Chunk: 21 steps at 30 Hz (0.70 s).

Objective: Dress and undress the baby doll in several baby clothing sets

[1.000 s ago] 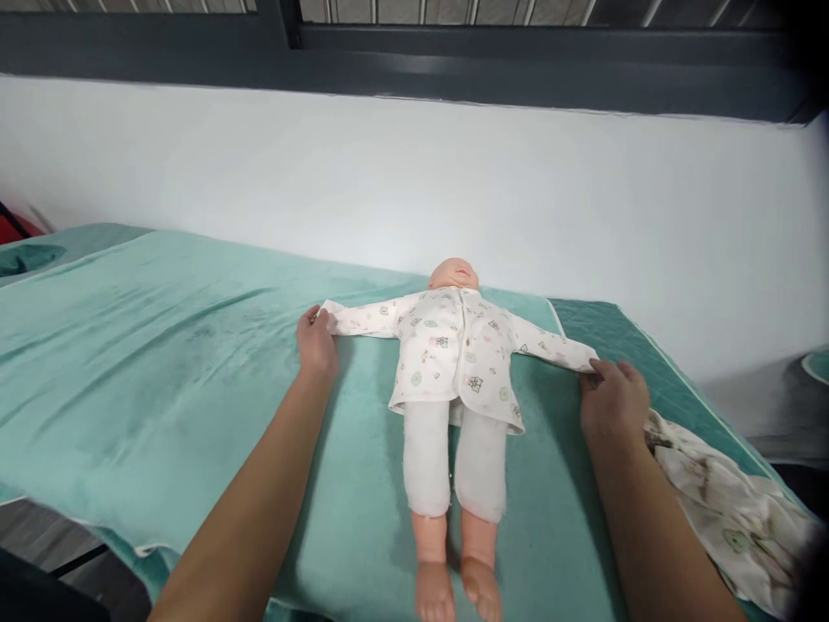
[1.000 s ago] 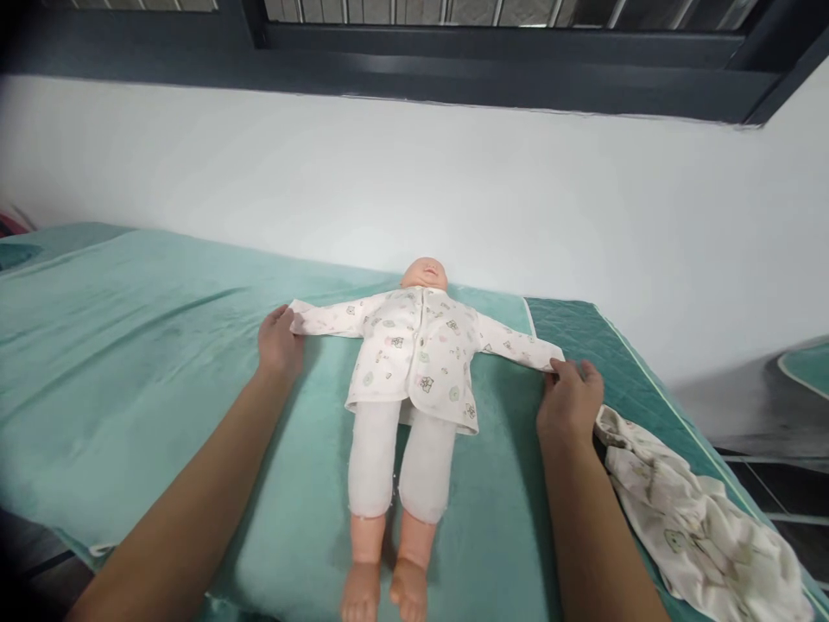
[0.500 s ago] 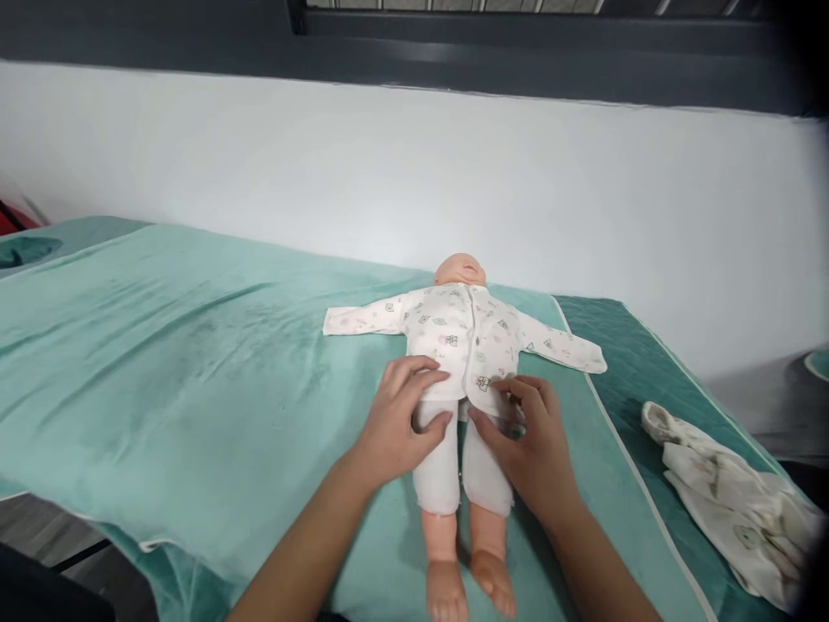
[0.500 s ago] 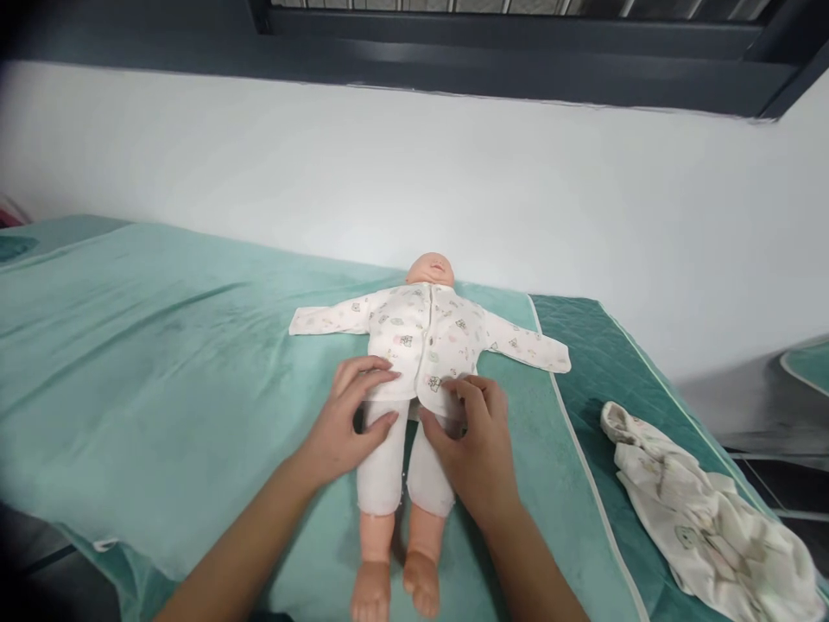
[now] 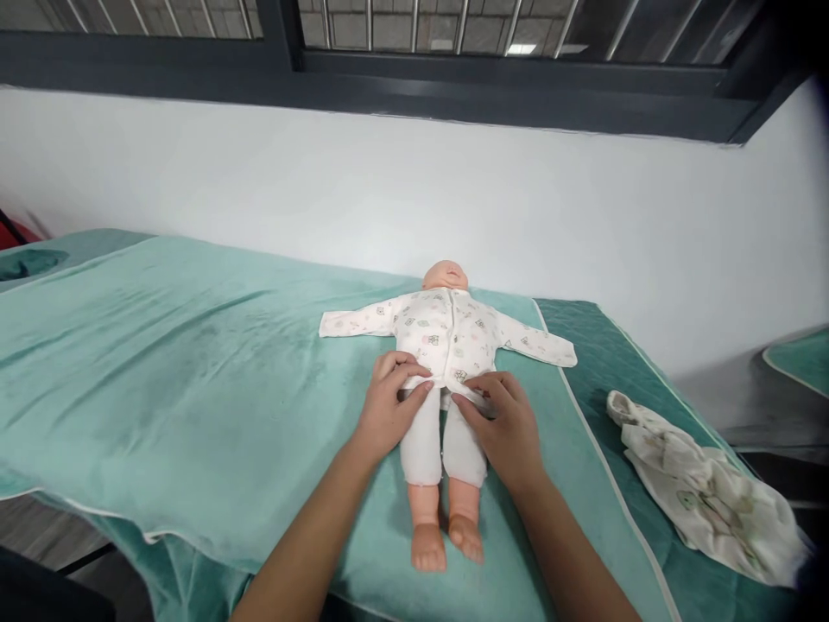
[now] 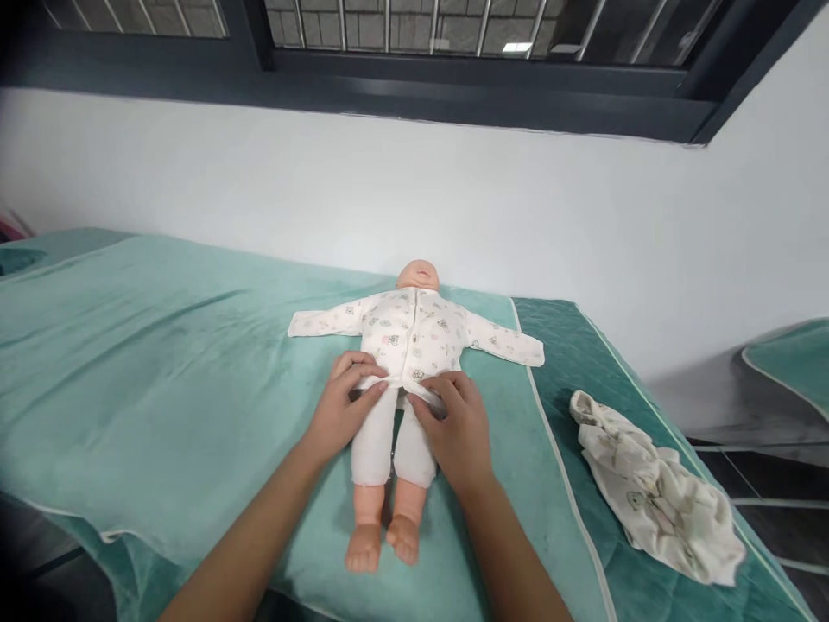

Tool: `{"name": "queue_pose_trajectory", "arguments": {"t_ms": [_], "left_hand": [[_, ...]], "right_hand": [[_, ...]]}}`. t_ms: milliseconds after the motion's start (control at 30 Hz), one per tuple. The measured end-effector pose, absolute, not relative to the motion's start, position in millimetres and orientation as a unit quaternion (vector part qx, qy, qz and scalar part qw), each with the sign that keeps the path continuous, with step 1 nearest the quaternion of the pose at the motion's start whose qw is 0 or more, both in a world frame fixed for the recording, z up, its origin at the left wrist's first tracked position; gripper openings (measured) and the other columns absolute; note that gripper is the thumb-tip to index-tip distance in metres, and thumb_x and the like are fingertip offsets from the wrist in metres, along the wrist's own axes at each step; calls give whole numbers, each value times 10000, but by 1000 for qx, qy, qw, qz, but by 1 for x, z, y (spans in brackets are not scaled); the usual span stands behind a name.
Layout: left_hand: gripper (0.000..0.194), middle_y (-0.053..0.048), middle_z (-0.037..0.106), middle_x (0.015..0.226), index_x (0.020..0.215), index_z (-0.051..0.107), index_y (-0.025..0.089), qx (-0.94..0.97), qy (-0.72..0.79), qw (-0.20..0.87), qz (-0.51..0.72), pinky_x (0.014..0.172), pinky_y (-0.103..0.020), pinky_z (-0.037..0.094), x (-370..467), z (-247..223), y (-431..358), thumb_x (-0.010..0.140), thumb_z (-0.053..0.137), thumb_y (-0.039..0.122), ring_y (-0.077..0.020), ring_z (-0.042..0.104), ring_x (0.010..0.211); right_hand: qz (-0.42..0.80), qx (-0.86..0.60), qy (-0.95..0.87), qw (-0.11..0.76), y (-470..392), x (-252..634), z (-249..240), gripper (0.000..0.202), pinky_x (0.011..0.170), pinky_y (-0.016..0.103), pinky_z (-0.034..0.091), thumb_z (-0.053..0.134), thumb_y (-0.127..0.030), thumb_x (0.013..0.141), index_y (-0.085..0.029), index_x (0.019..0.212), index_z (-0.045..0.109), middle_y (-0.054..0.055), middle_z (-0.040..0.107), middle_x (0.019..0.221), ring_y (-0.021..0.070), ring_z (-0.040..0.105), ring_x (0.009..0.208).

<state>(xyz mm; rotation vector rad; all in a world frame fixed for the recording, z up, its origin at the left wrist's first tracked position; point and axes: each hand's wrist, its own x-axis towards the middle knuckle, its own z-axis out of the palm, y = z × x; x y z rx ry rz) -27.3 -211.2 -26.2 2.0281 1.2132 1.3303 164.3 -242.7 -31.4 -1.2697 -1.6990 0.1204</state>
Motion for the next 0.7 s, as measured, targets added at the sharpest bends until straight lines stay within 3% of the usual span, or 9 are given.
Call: {"name": "queue_pose_trajectory", "arguments": {"t_ms": [167,367,467,600,700], "left_hand": [[377,-55,483,1159,1089,657,263,724,434,286,454,1099,-370,342,-27,-25,-211,756,643,87,-214,468,1190],[183,-48,537,1082,1001,687,250,694,447,247,508,1011,-357,380,-28,-29,-214,852,608,180,-203,513,1097],[104,-37,583,1011,928,681,233,657,461,253,541,912,-318,416,-30,-32,-212,896,590,270,-180,547,1005],[167,9,567,814,866,608,214,484,478,363,637,721,-258,433,-36,-38,-204,906,582,374,-125,533,757],[196,29,547,769,853,570,206,330,411,448,722,664,-238,438,-41,-40,-200,869,629,393,-104,517,686]], "right_hand": [[97,-564,-609,550,-242,162,-32,134,750,337,452,617,-343,906,-222,851,637,14,617,820,176,568,790],[325,-486,-265,767,-236,185,-40,216,647,245,454,735,-361,792,-210,872,603,-49,573,747,99,535,661],[398,-450,-207,772,-239,190,-40,290,603,221,460,777,-296,731,-225,975,638,-56,588,738,88,544,631],[406,-435,-241,766,-247,187,-35,469,584,201,467,758,-249,745,-278,1199,646,-69,588,720,69,528,601],[397,-412,-242,784,-247,187,-34,331,601,204,483,740,-251,751,-219,1079,719,-21,659,804,88,593,684]]}}
